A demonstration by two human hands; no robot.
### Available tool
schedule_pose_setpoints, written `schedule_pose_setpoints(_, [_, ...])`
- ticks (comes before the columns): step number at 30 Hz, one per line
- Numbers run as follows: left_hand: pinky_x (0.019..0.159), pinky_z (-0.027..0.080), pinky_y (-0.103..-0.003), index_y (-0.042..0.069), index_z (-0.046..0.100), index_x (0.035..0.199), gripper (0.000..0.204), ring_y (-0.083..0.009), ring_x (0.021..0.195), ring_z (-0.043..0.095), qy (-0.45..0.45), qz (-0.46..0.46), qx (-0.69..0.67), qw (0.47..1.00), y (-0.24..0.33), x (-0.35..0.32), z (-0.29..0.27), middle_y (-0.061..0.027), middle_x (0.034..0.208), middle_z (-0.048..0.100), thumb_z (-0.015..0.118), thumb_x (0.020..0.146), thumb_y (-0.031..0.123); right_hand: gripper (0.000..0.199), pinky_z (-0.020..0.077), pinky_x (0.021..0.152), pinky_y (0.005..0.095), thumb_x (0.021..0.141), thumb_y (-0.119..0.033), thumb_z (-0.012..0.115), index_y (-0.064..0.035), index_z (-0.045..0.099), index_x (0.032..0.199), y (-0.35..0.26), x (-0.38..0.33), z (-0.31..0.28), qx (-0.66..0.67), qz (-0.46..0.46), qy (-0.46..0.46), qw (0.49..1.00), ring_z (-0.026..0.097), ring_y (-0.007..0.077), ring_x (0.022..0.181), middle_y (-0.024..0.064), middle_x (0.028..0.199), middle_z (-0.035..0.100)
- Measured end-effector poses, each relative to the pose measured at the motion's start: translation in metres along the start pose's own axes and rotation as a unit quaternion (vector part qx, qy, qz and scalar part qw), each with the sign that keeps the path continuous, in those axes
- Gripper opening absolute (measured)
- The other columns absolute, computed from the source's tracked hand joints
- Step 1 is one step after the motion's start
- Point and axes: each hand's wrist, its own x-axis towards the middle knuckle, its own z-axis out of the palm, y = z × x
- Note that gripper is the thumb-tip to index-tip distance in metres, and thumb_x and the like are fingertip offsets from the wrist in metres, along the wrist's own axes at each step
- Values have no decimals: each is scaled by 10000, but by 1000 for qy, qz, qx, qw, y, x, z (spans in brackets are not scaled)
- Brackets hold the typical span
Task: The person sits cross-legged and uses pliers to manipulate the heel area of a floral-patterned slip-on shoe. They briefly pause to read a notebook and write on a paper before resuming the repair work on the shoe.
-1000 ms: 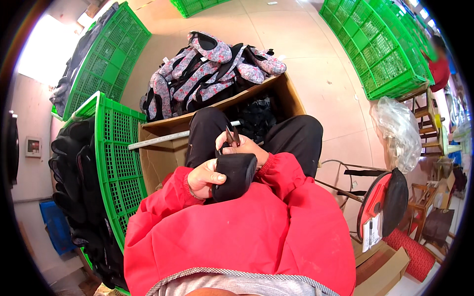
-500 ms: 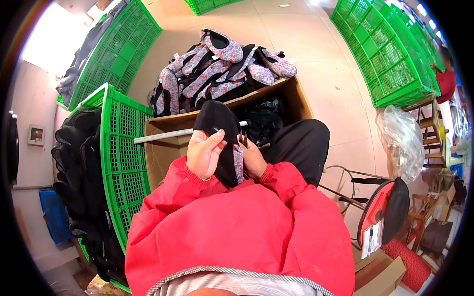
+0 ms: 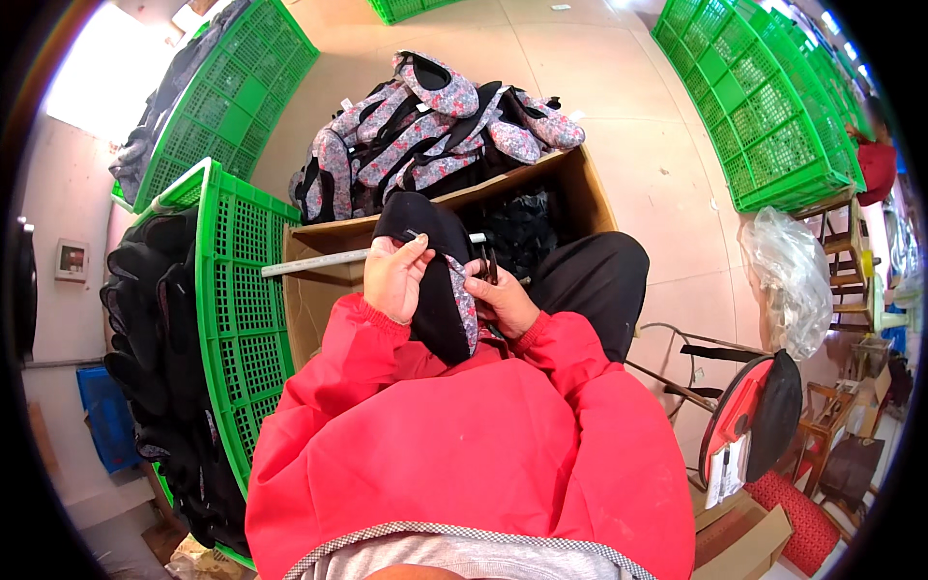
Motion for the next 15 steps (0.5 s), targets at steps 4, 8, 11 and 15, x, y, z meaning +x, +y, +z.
schedule_pose_setpoints(4, [773,514,-309,-10,509,1111,291,-165,882,608,-4,4,5,1000,-2,3,-4,-84,1043,593,670,868,-18,207,280,451,196,861,-94,752,-130,556,917,-11,-2,8,-46,-8,20,999,396,13,517,-83,676,497])
schedule_pose_setpoints(8, [807,494,-299,-1,519,1108,271,-155,897,592,11,6,6,1000,-6,6,-6,-77,1053,597,662,879,-6,217,322,476,200,850,-25,723,-112,525,875,-4,5,12,-155,-127,67,977,438,38,529,-62,702,517])
schedule_pose_setpoints(11, [856,483,-301,-3,526,1107,237,-156,935,586,-3,1,4,1000,-10,4,-10,-78,1058,600,642,900,12,209,371,531,205,836,1,695,-102,514,859,-5,4,16,-217,-82,112,966,470,41,578,-55,707,514])
schedule_pose_setpoints(15, [914,481,-313,-29,536,1129,209,-171,1003,595,-43,-32,25,998,0,-6,-24,-90,1096,610,596,939,34,189,378,587,201,816,-7,681,-83,512,855,17,9,7,-351,-169,161,907,464,30,640,-53,722,491])
